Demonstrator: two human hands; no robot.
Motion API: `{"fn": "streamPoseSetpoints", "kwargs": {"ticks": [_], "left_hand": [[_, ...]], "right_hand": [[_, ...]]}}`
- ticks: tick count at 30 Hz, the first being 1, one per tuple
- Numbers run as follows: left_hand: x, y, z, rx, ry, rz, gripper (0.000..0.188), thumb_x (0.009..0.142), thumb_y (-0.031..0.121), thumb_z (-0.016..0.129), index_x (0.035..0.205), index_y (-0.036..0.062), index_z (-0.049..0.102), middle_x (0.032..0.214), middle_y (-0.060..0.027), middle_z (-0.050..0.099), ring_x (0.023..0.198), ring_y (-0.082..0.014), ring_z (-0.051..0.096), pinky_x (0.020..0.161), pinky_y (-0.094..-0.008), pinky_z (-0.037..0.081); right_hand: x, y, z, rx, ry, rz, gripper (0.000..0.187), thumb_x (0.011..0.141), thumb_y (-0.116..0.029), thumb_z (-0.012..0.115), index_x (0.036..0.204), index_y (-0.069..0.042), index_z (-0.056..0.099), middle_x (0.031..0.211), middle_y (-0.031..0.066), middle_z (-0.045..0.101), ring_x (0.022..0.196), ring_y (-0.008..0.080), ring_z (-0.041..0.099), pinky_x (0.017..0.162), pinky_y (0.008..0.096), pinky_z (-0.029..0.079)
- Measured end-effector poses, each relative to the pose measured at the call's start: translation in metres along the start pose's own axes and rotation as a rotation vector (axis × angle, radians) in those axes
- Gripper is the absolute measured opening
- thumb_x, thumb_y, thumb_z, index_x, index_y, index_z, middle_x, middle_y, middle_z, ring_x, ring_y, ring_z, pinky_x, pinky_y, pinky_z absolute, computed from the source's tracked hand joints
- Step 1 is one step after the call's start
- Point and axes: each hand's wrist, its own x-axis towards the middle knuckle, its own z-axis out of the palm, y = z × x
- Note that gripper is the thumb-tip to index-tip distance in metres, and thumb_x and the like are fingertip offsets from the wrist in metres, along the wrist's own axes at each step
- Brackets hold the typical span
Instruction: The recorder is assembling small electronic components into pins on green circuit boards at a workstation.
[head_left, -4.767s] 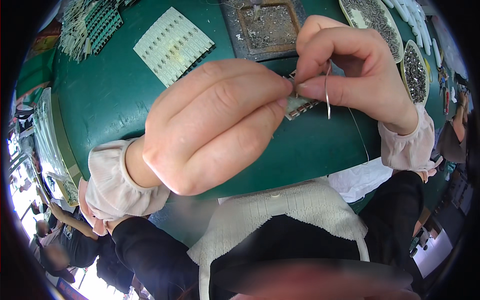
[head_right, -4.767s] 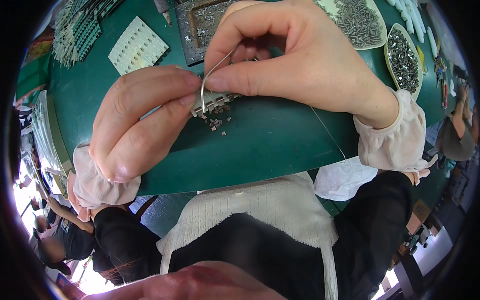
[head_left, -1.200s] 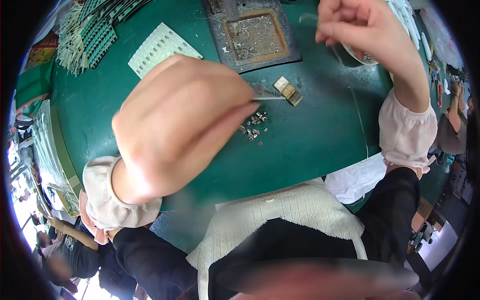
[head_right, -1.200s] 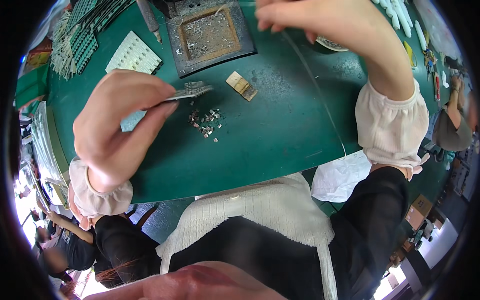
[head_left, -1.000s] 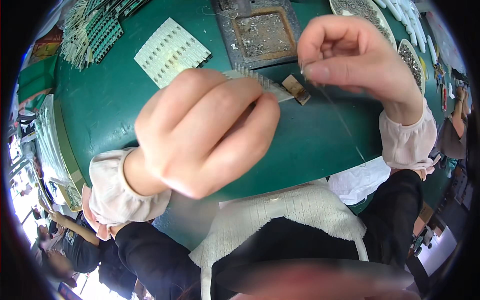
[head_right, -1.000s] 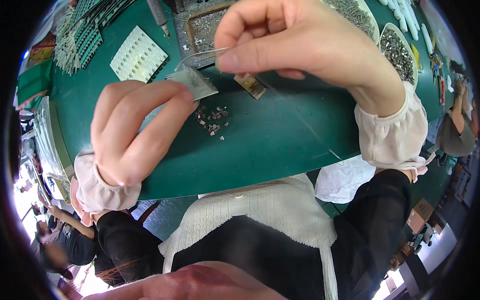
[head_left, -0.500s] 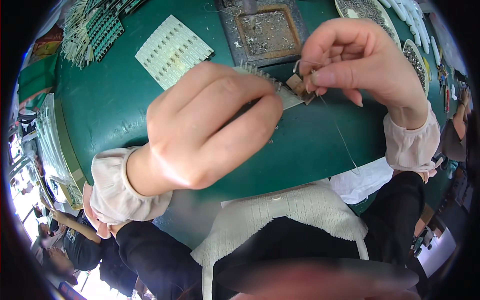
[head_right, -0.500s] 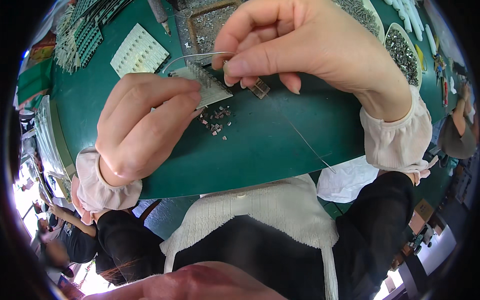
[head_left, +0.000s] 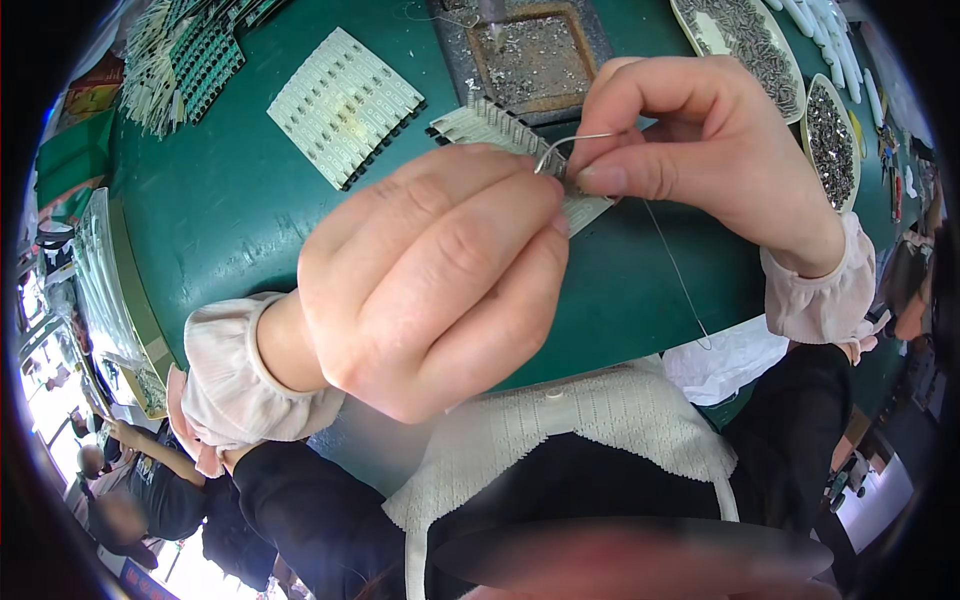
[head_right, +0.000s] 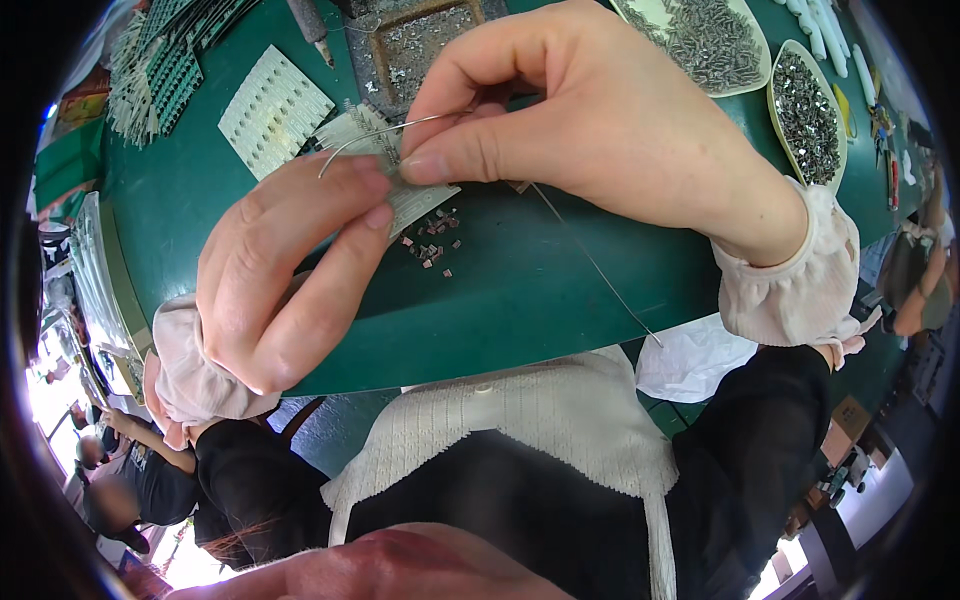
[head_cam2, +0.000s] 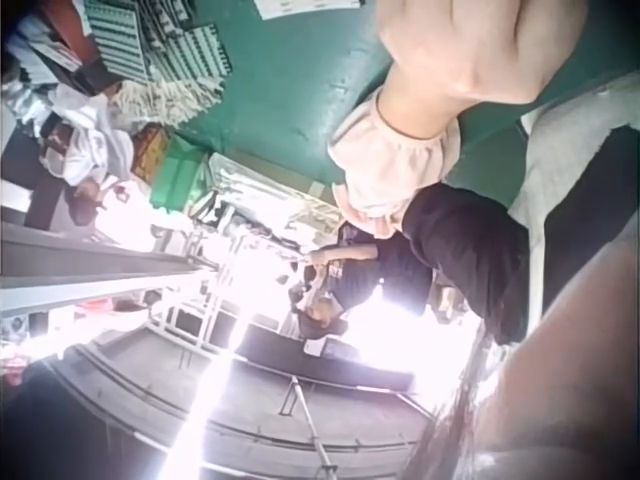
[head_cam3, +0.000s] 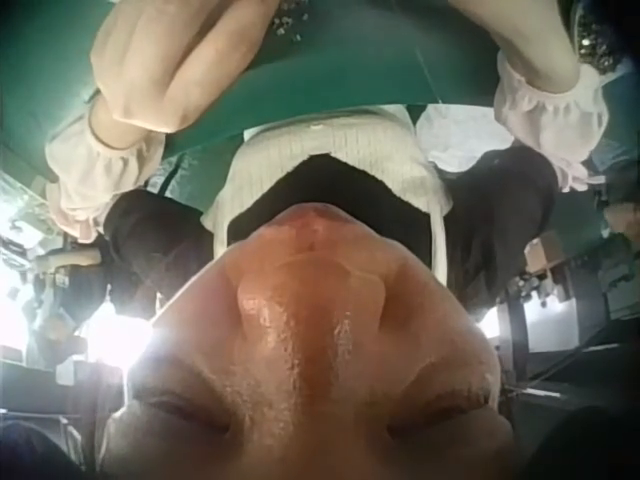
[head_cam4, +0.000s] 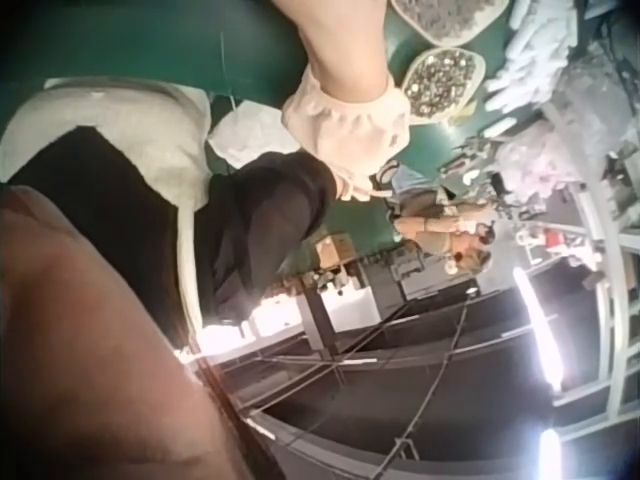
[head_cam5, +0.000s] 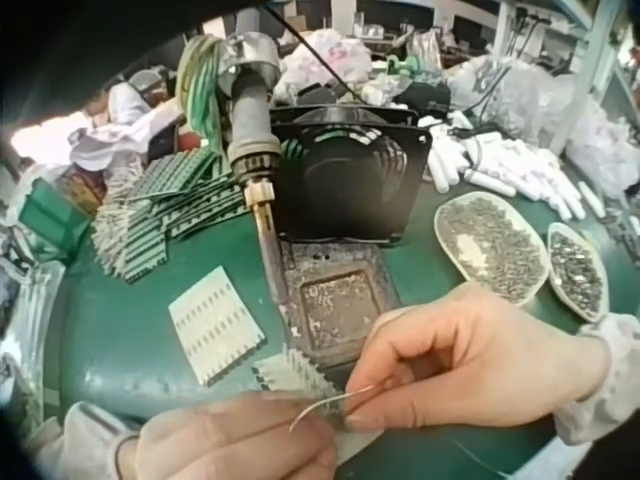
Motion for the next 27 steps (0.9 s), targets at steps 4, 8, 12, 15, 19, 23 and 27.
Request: {"fn": "streamPoseSetpoints", "kwargs": {"ticks": [4,8,12,15,19,23,27], "left_hand": [[-0.0020,-0.0012,-0.0011,0.003,0.004,0.004,0.033,0.064,-0.002,0.071,0.095,-0.0102,0.065,0.101,-0.0244,0.066,0.089,-0.0357,0.069,0.077,-0.0414,0.059],[-0.0038,-0.0021,0.0017,-0.015,0.028,-0.005,0.033,0.064,0.001,0.071,0.095,-0.0099,0.066,0.099,-0.0238,0.066,0.089,-0.0355,0.069,0.077,-0.0414,0.059],[-0.0031,-0.0017,0.0008,-0.009,0.029,-0.017,0.034,0.063,0.001,0.070,0.095,-0.0098,0.066,0.099,-0.0238,0.066,0.088,-0.0356,0.069,0.076,-0.0414,0.059],[-0.0013,-0.0020,0.0017,-0.031,0.028,-0.035,0.034,0.063,0.001,0.070,0.095,-0.0098,0.066,0.099,-0.0241,0.066,0.089,-0.0358,0.069,0.076,-0.0416,0.059],[0.0005,-0.0016,0.0022,-0.029,0.030,-0.036,0.034,0.064,0.000,0.071,0.096,-0.0099,0.066,0.100,-0.0242,0.066,0.088,-0.0359,0.069,0.076,-0.0419,0.059],[0.0003,-0.0023,0.0019,-0.050,0.043,-0.041,0.035,0.064,-0.002,0.072,0.097,-0.0102,0.065,0.101,-0.0242,0.066,0.088,-0.0355,0.069,0.076,-0.0419,0.059],[0.0002,-0.0007,0.0039,-0.061,0.068,-0.067,0.034,0.064,-0.003,0.073,0.097,-0.0099,0.064,0.099,-0.0243,0.067,0.086,-0.0349,0.070,0.074,-0.0417,0.060]], "right_hand": [[-0.0022,-0.0006,0.0026,-0.033,-0.003,-0.048,0.010,0.083,0.004,0.072,0.090,0.001,0.066,0.092,0.0025,0.060,0.085,0.0083,0.058,0.076,0.0207,0.047],[-0.0026,0.0003,0.0023,-0.031,-0.022,-0.063,0.010,0.083,0.004,0.071,0.090,0.001,0.065,0.092,0.0026,0.059,0.085,0.0085,0.058,0.075,0.0213,0.047],[-0.0023,-0.0016,0.0034,-0.064,-0.001,-0.105,0.011,0.083,0.006,0.071,0.090,0.001,0.064,0.092,0.0024,0.058,0.084,0.0084,0.058,0.075,0.0215,0.047],[-0.0030,-0.0041,0.0037,-0.101,0.009,-0.103,0.012,0.082,0.007,0.071,0.090,0.001,0.063,0.092,0.0022,0.058,0.084,0.0082,0.058,0.074,0.0212,0.048],[-0.0023,-0.0025,0.0040,-0.068,0.003,-0.090,0.014,0.081,0.008,0.072,0.090,0.001,0.064,0.092,0.0021,0.058,0.084,0.0081,0.058,0.073,0.0206,0.048],[-0.0008,-0.0038,0.0046,-0.103,-0.008,-0.116,0.016,0.079,0.008,0.073,0.089,0.000,0.064,0.091,0.0017,0.057,0.084,0.0078,0.058,0.072,0.0202,0.047],[-0.0008,-0.0033,0.0040,-0.155,-0.002,-0.149,0.017,0.078,0.008,0.074,0.088,0.000,0.064,0.090,0.0019,0.057,0.083,0.0075,0.058,0.072,0.0193,0.047]]}}
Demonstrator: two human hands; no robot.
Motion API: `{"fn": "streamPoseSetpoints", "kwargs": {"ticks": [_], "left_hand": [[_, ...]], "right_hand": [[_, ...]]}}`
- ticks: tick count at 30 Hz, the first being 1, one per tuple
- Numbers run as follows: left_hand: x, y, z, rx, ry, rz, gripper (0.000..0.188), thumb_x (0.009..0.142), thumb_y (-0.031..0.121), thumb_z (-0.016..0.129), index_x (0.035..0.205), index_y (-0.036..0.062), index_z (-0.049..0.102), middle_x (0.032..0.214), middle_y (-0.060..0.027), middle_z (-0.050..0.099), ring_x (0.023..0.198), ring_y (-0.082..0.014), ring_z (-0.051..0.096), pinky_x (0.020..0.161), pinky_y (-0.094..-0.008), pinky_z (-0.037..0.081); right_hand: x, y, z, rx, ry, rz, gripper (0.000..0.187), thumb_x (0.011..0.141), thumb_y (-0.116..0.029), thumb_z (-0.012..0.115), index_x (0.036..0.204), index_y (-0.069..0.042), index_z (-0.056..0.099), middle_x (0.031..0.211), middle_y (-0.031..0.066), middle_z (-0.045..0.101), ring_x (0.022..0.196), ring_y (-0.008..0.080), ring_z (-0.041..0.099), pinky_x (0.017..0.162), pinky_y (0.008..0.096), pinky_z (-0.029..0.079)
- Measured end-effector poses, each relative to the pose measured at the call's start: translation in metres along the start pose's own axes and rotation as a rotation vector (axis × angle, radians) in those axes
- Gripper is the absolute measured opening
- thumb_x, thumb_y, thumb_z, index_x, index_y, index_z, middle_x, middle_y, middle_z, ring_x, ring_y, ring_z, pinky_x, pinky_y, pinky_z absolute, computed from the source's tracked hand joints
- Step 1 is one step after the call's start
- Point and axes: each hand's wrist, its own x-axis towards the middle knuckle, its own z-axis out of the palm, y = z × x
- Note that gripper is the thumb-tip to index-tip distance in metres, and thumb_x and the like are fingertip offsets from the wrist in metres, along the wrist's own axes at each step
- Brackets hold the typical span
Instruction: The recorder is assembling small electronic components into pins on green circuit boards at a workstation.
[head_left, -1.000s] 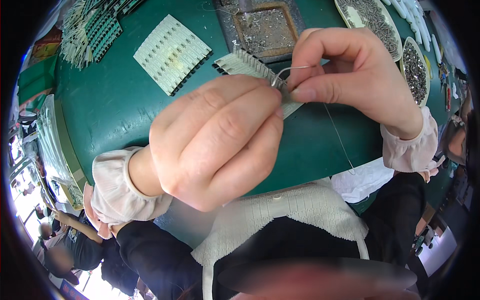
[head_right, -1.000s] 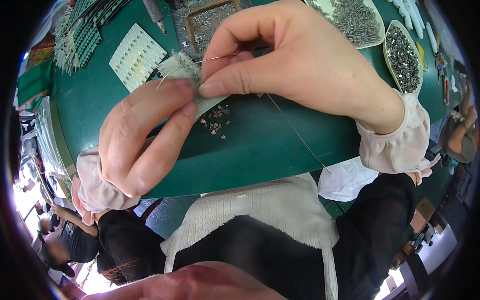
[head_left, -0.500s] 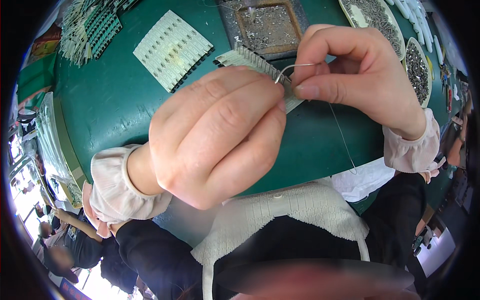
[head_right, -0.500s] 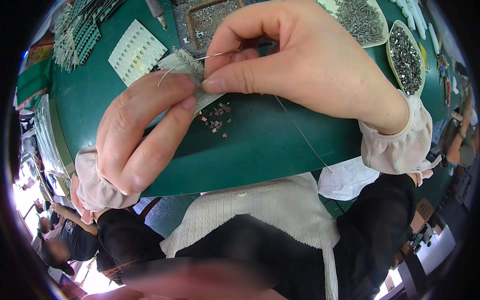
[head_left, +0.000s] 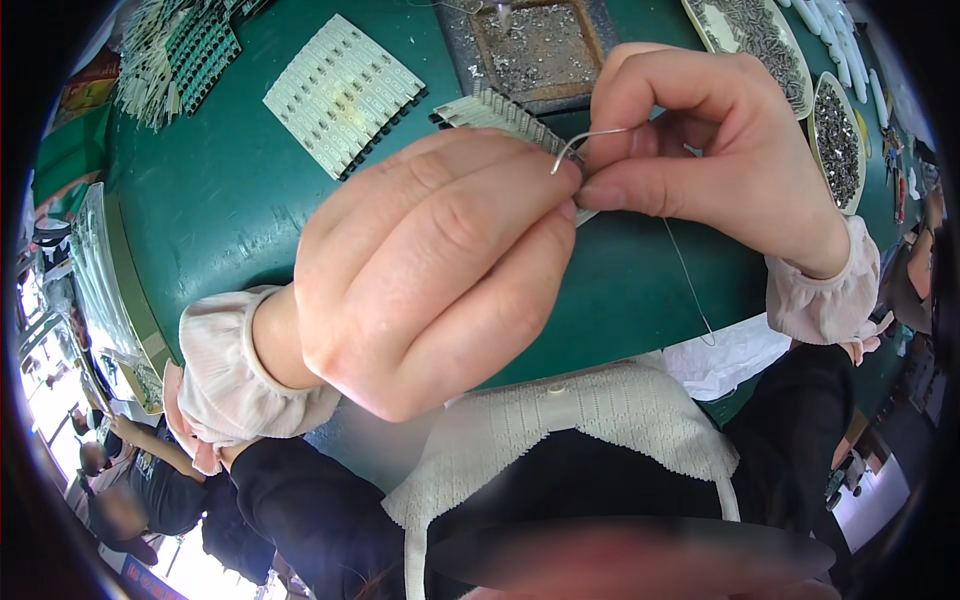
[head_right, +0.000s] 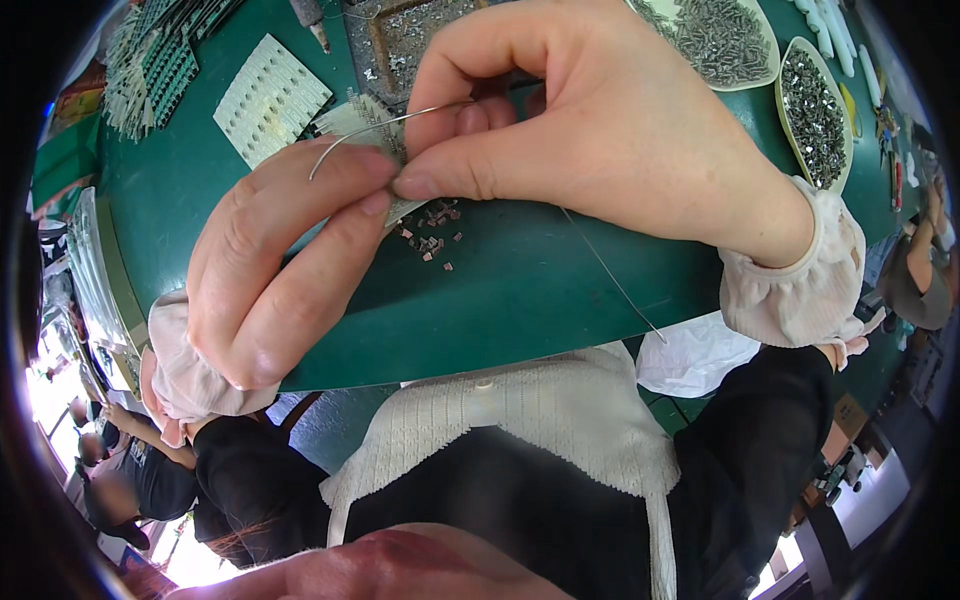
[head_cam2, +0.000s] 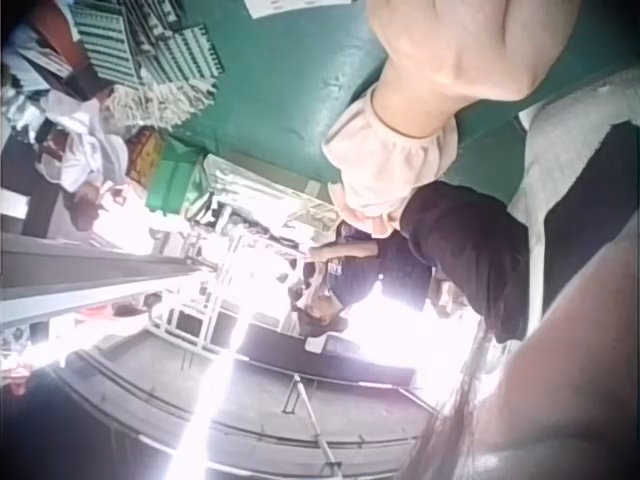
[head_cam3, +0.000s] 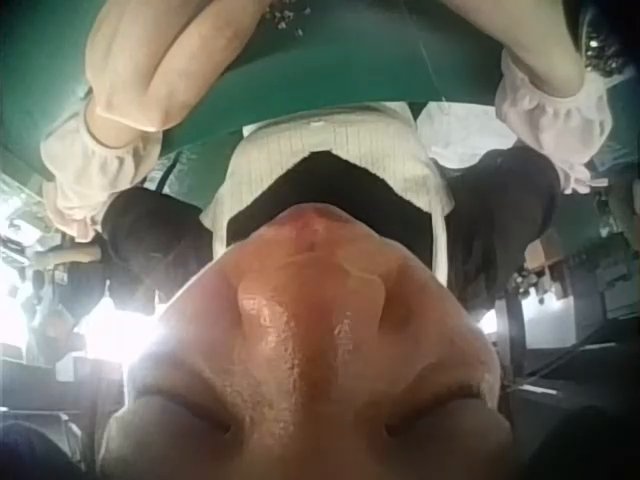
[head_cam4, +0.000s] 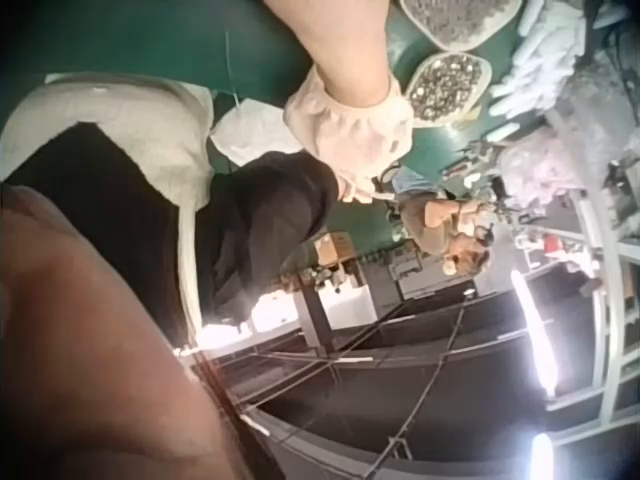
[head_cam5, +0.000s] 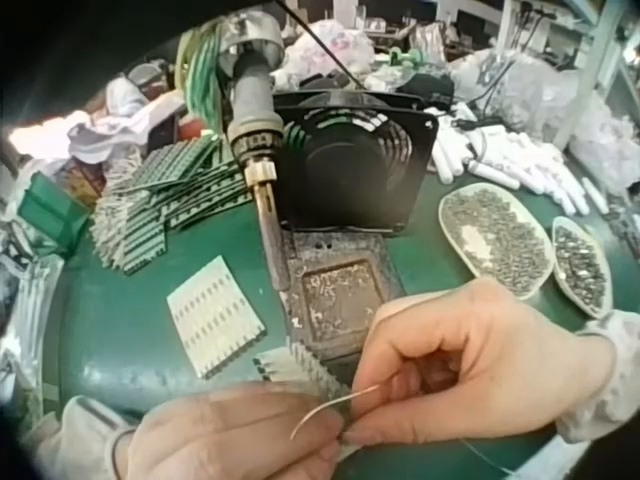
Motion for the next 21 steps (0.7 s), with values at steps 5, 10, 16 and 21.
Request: {"fn": "streamPoseSetpoints", "kwargs": {"ticks": [5,10,16,21], "left_hand": [[0.000,0.000,0.014,-0.018,0.158,0.012,0.031,0.065,-0.001,0.073,0.093,-0.0093,0.062,0.092,-0.0242,0.068,0.079,-0.0345,0.070,0.068,-0.0412,0.060],[-0.002,-0.004,0.011,-0.016,0.137,0.041,0.031,0.066,0.001,0.073,0.094,-0.0091,0.062,0.089,-0.0241,0.069,0.077,-0.0344,0.071,0.067,-0.0412,0.060],[-0.002,-0.002,0.011,-0.034,0.103,0.004,0.032,0.066,-0.003,0.073,0.096,-0.0080,0.062,0.092,-0.0241,0.069,0.080,-0.0348,0.070,0.068,-0.0415,0.060],[-0.002,-0.002,0.007,-0.031,0.083,0.000,0.033,0.067,-0.003,0.072,0.098,-0.0079,0.062,0.093,-0.0239,0.069,0.080,-0.0341,0.070,0.068,-0.0410,0.060]], "right_hand": [[-0.001,-0.001,-0.002,-0.038,-0.014,-0.054,0.018,0.076,0.008,0.075,0.088,0.000,0.065,0.090,0.0027,0.057,0.080,0.0072,0.058,0.067,0.0189,0.046],[-0.001,-0.010,0.001,-0.177,0.012,-0.061,0.017,0.076,0.008,0.074,0.088,0.000,0.065,0.090,0.0031,0.057,0.077,0.0073,0.057,0.063,0.0187,0.045],[0.000,-0.003,-0.007,-0.073,-0.047,0.017,0.015,0.077,0.007,0.073,0.087,0.000,0.065,0.090,0.0029,0.057,0.079,0.0074,0.057,0.063,0.0189,0.045],[0.000,-0.002,-0.006,-0.058,-0.050,-0.024,0.015,0.077,0.008,0.071,0.086,0.000,0.064,0.090,0.0026,0.056,0.078,0.0076,0.056,0.063,0.0193,0.044]]}}
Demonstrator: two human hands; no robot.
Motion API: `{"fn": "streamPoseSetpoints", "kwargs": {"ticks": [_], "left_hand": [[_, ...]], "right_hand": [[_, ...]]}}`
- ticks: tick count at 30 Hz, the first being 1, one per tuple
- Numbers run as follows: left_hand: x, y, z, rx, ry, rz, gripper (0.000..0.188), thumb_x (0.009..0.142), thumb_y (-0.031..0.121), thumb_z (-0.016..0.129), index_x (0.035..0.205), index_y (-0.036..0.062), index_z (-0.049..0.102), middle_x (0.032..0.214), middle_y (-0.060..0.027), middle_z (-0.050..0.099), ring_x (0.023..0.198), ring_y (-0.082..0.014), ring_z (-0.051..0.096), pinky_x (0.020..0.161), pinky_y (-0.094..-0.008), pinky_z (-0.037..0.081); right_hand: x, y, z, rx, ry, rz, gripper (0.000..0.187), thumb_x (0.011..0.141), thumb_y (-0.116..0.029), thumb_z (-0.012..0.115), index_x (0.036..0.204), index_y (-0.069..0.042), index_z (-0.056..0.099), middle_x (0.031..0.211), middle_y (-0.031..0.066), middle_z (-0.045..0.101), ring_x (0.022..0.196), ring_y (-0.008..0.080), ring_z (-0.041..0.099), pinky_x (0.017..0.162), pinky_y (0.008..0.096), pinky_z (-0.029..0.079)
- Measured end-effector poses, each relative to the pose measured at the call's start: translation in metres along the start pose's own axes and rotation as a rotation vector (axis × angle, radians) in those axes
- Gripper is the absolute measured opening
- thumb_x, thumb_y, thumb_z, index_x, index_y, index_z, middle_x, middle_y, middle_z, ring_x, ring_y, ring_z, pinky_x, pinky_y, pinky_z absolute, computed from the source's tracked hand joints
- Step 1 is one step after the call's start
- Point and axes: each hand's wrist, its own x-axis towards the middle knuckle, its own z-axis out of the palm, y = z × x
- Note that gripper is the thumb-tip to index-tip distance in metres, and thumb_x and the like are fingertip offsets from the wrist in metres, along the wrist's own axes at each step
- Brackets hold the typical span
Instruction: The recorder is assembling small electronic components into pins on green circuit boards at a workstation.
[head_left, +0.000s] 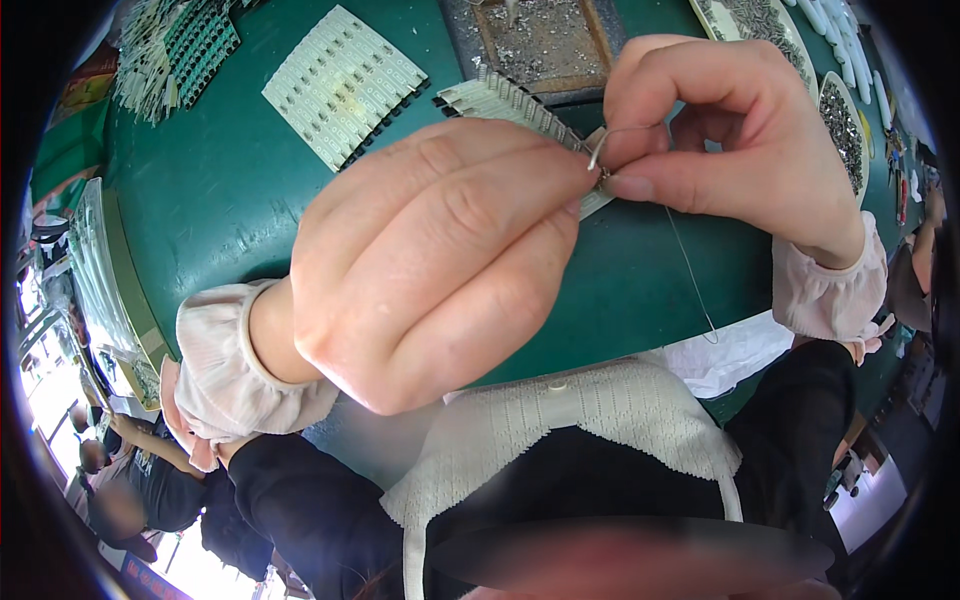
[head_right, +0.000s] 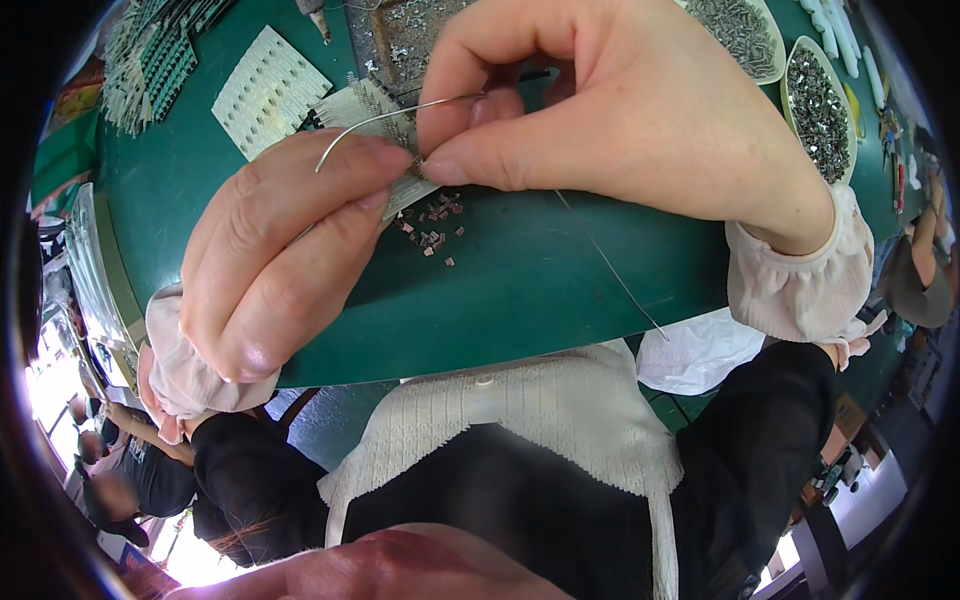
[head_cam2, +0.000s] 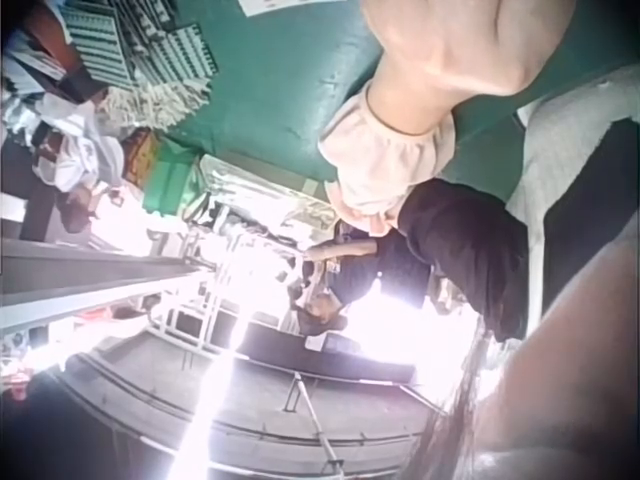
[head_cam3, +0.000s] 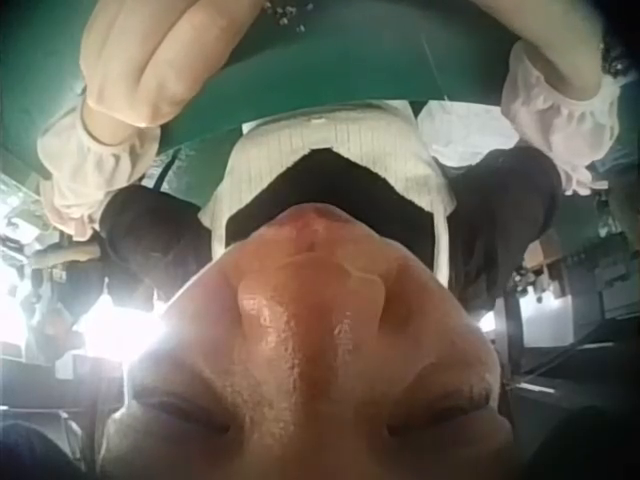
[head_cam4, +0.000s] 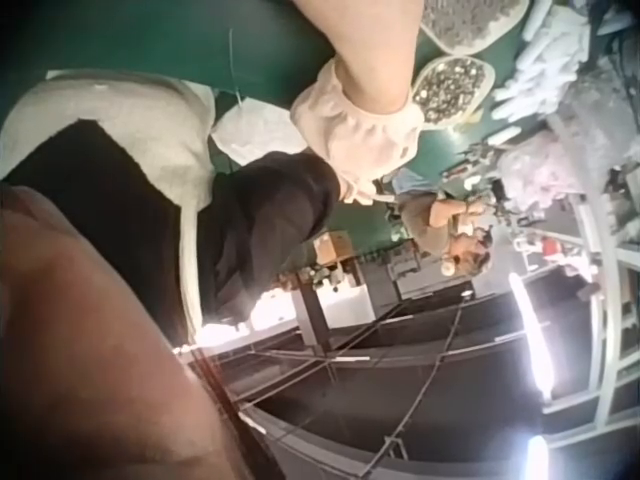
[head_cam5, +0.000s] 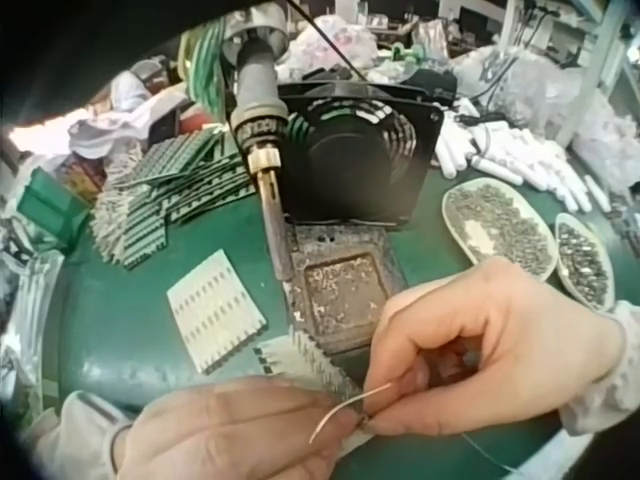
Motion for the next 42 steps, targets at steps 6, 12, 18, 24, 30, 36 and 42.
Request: {"fn": "streamPoseSetpoints", "kwargs": {"ticks": [6,12,18,24,30,36,42], "left_hand": [[-0.001,-0.003,-0.001,0.025,-0.017,0.042,0.033,0.067,-0.002,0.072,0.098,-0.0083,0.062,0.096,-0.0241,0.068,0.083,-0.0341,0.070,0.069,-0.0392,0.059],[-0.011,-0.005,-0.002,0.042,-0.103,0.114,0.032,0.066,0.001,0.069,0.094,-0.0112,0.060,0.099,-0.0265,0.067,0.084,-0.0345,0.068,0.067,-0.0371,0.059],[-0.002,-0.007,-0.001,0.056,-0.039,0.119,0.020,0.064,0.000,0.069,0.079,-0.0089,0.061,0.092,-0.0239,0.068,0.076,-0.0319,0.068,0.062,-0.0351,0.058],[-0.008,-0.007,0.008,0.155,0.125,0.143,0.013,0.064,0.005,0.067,0.066,0.0002,0.055,0.086,-0.0174,0.067,0.072,-0.0262,0.067,0.056,-0.0303,0.056],[0.001,0.006,0.000,0.072,0.182,0.034,0.020,0.063,0.014,0.064,0.065,0.0082,0.045,0.069,-0.0047,0.048,0.062,-0.0233,0.054,0.050,-0.0349,0.043],[0.011,0.015,-0.024,-0.663,0.021,-0.782,0.007,0.070,0.003,0.068,0.076,0.0020,0.066,0.075,-0.0079,0.067,0.068,-0.0195,0.067,0.059,-0.0317,0.052],[0.016,-0.006,-0.008,-0.925,-0.051,-1.094,0.011,0.073,0.005,0.074,0.074,-0.0024,0.065,0.071,-0.0073,0.067,0.065,-0.0118,0.064,0.057,-0.0276,0.052]], "right_hand": [[-0.001,-0.011,0.001,-0.172,0.028,0.091,0.014,0.078,0.009,0.068,0.085,-0.002,0.063,0.091,0.0010,0.055,0.077,0.0064,0.055,0.065,0.0169,0.041],[-0.007,0.002,-0.008,-0.494,0.241,0.120,0.007,0.081,-0.001,0.066,0.087,0.000,0.061,0.082,0.0057,0.057,0.072,0.0120,0.057,0.064,0.0235,0.044],[-0.035,0.041,-0.097,-1.087,0.400,0.278,0.011,0.081,-0.008,0.064,0.089,0.000,0.060,0.077,0.0119,0.059,0.070,0.0215,0.060,0.064,0.0317,0.046],[-0.008,0.063,-0.131,-1.247,0.420,0.256,0.016,0.078,-0.011,0.065,0.089,0.000,0.061,0.072,0.0163,0.061,0.067,0.0278,0.061,0.063,0.0377,0.046],[-0.035,0.030,-0.117,-0.518,0.377,0.160,0.017,0.086,0.001,0.056,0.101,-0.003,0.051,0.078,0.0019,0.058,0.069,0.0094,0.056,0.060,0.0230,0.043],[-0.019,-0.019,-0.055,-0.122,0.163,0.214,0.009,0.091,-0.002,0.051,0.094,-0.005,0.043,0.067,0.0036,0.055,0.056,0.0079,0.052,0.052,0.0180,0.039],[-0.027,-0.036,-0.019,-0.104,0.148,0.190,0.009,0.096,-0.009,0.053,0.095,-0.004,0.046,0.063,-0.0021,0.042,0.052,0.0039,0.043,0.048,0.0179,0.031]]}}
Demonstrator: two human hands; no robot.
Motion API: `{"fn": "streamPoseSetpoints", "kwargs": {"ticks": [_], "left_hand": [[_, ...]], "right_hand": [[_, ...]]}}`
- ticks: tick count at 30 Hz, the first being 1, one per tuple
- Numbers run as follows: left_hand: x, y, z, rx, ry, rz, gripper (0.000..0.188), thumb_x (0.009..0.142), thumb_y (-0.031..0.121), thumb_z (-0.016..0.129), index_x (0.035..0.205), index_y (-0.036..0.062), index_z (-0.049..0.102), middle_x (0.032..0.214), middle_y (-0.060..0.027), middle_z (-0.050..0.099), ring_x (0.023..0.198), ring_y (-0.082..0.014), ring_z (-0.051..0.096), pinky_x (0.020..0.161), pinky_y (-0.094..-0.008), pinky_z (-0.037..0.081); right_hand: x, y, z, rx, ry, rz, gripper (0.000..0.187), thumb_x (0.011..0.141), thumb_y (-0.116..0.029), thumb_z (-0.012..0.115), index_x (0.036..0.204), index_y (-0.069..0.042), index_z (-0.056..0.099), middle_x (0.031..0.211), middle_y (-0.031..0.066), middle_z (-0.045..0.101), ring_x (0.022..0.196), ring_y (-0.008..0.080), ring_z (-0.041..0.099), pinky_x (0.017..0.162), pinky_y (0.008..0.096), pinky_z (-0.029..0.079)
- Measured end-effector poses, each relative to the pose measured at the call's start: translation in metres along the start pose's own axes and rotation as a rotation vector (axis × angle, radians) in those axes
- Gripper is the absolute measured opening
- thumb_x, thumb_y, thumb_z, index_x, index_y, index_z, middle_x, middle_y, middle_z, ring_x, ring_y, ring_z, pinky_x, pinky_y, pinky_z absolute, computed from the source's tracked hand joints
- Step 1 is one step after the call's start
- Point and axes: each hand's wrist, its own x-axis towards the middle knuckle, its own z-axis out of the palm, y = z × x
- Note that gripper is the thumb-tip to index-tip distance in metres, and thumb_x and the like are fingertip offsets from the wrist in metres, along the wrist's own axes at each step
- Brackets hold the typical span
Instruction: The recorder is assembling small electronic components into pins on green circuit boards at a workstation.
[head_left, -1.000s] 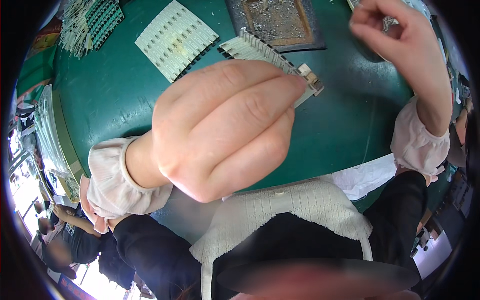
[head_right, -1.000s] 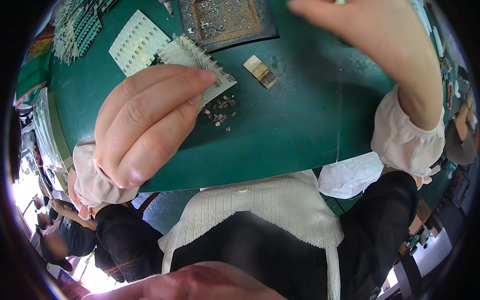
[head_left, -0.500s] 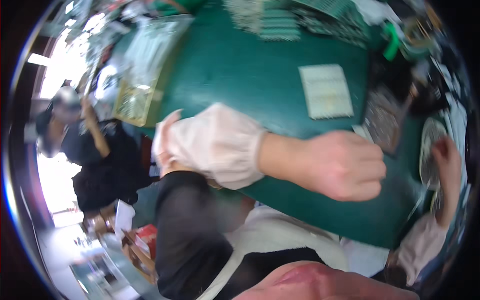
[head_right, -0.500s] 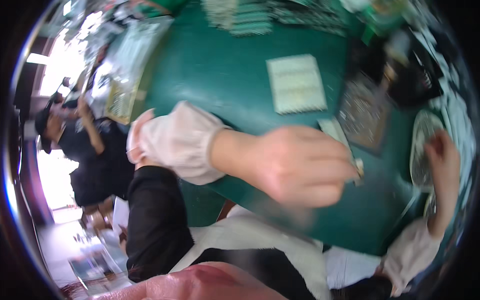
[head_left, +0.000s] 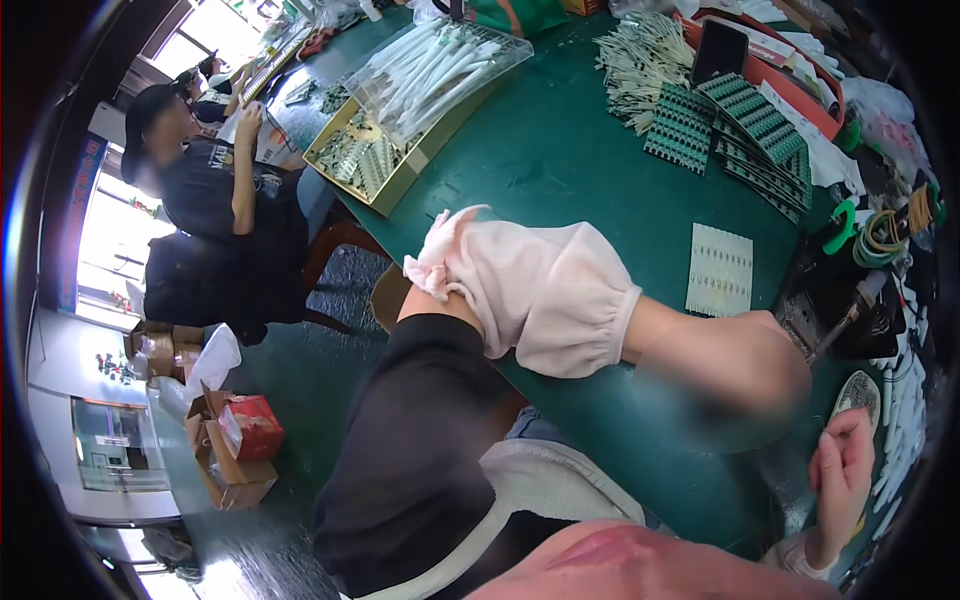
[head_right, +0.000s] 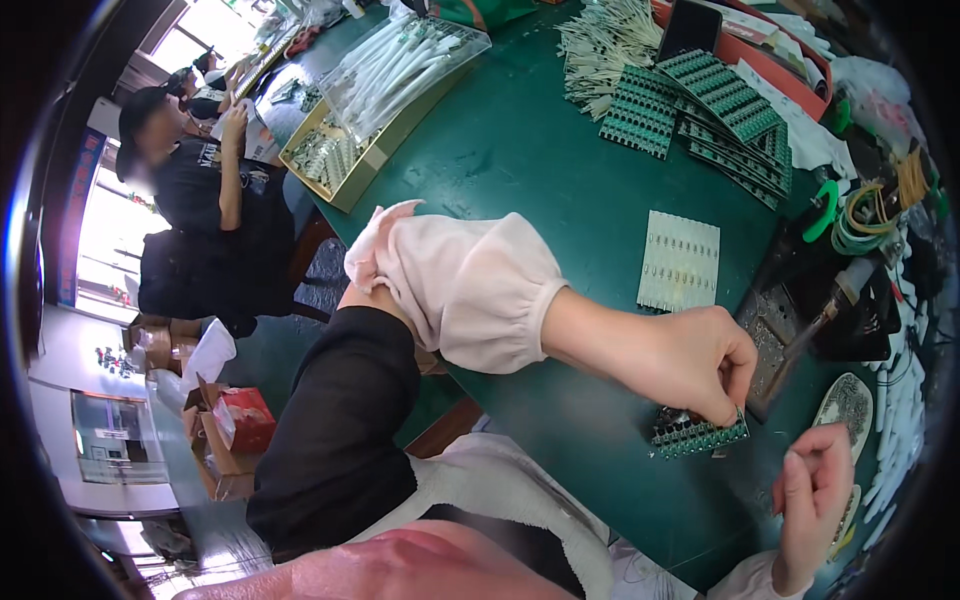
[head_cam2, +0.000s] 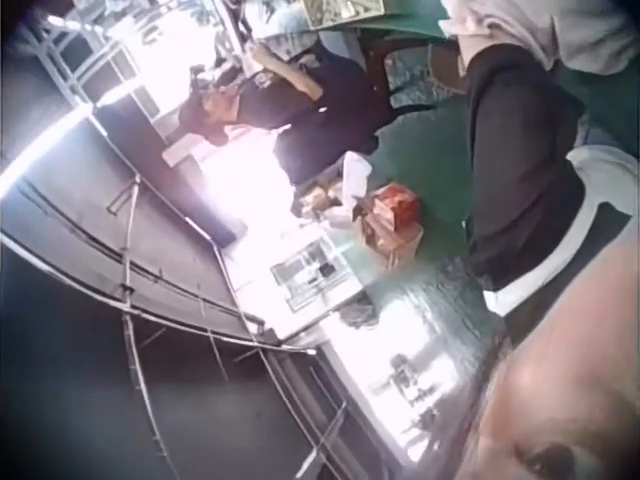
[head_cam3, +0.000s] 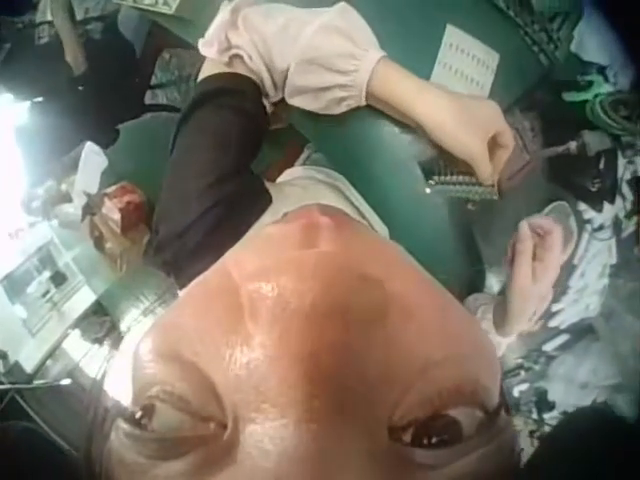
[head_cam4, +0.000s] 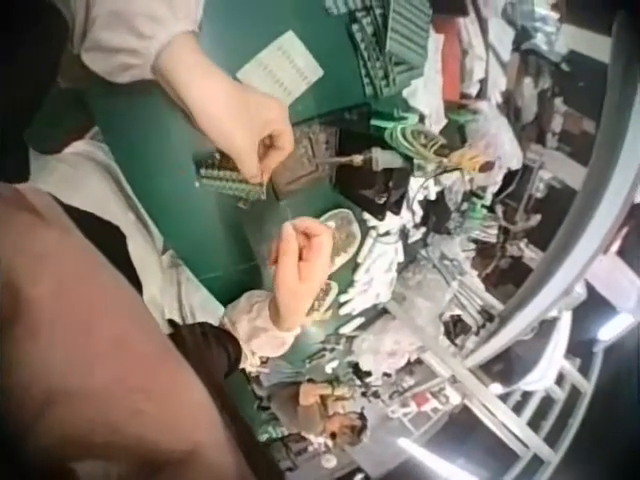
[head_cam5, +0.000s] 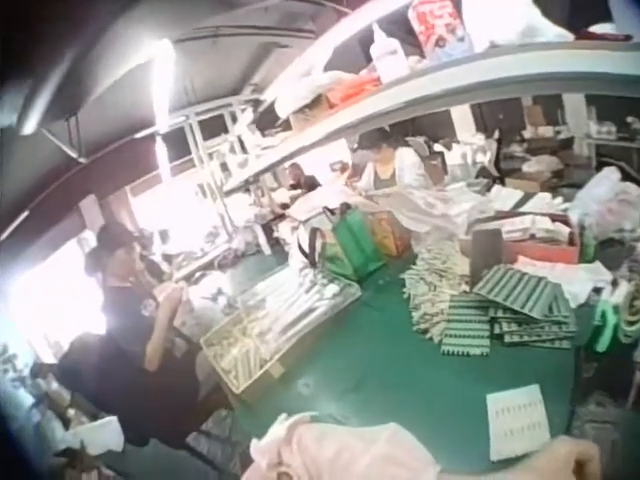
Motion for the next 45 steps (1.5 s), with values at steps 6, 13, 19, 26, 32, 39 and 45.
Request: {"fn": "streamPoseSetpoints", "kwargs": {"ticks": [6,13,19,26,32,39,45], "left_hand": [[0.005,-0.020,-0.006,-0.242,0.078,-0.128,0.014,0.074,0.003,0.076,0.076,-0.0025,0.063,0.076,-0.0089,0.067,0.064,-0.0117,0.064,0.055,-0.0247,0.055],[0.011,-0.024,-0.005,-0.307,0.092,-0.155,0.015,0.076,0.005,0.076,0.078,-0.0016,0.063,0.077,-0.0078,0.067,0.066,-0.0123,0.065,0.058,-0.0241,0.056],[0.012,-0.014,-0.019,-0.247,0.136,-0.252,0.020,0.081,0.012,0.077,0.091,0.0019,0.064,0.090,-0.0061,0.068,0.080,-0.0136,0.067,0.070,-0.0253,0.057],[0.009,-0.007,-0.027,-0.327,0.126,-0.244,0.009,0.091,0.013,0.069,0.095,0.0084,0.062,0.098,-0.0028,0.069,0.087,-0.0102,0.065,0.076,-0.0232,0.054],[0.011,-0.007,-0.025,-0.480,0.036,-0.186,0.009,0.090,0.009,0.068,0.093,0.0053,0.060,0.096,-0.0061,0.069,0.088,-0.0136,0.067,0.080,-0.0276,0.055],[0.011,-0.004,-0.028,-0.498,0.009,-0.178,0.008,0.091,0.010,0.067,0.094,0.0055,0.062,0.095,-0.0058,0.070,0.087,-0.0130,0.068,0.080,-0.0280,0.055],[0.012,-0.001,-0.024,-0.458,0.035,-0.137,0.007,0.093,0.014,0.064,0.093,0.0073,0.063,0.090,-0.0004,0.067,0.081,-0.0061,0.065,0.071,-0.0206,0.057]], "right_hand": [[0.018,0.019,0.025,-0.162,0.128,-0.164,0.006,0.096,-0.006,0.057,0.093,-0.005,0.051,0.065,-0.0060,0.042,0.051,0.0009,0.035,0.048,0.0173,0.024],[0.018,0.034,0.028,-0.015,0.210,-0.157,0.007,0.096,-0.004,0.057,0.096,-0.006,0.050,0.065,-0.0075,0.041,0.052,-0.0003,0.034,0.048,0.0177,0.022],[0.029,0.026,0.032,-0.124,0.256,-0.212,0.009,0.091,-0.001,0.063,0.095,-0.004,0.055,0.082,-0.0043,0.050,0.067,0.0007,0.045,0.060,0.0168,0.034],[0.034,0.023,0.030,-0.165,0.249,-0.335,0.010,0.090,0.002,0.063,0.094,-0.003,0.055,0.077,-0.0057,0.050,0.062,-0.0020,0.041,0.055,0.0162,0.029],[0.031,0.029,0.035,-0.267,0.317,-0.452,0.010,0.091,0.002,0.063,0.094,-0.003,0.055,0.068,-0.0074,0.049,0.056,-0.0023,0.037,0.050,0.0167,0.025],[0.035,0.038,0.035,-0.222,0.329,-0.447,0.011,0.090,0.004,0.063,0.094,-0.002,0.055,0.070,-0.0065,0.051,0.056,-0.0026,0.039,0.050,0.0160,0.026],[0.037,0.037,0.037,-0.267,0.348,-0.493,0.011,0.090,0.005,0.063,0.095,-0.001,0.056,0.074,-0.0055,0.051,0.060,-0.0023,0.044,0.052,0.0148,0.030]]}}
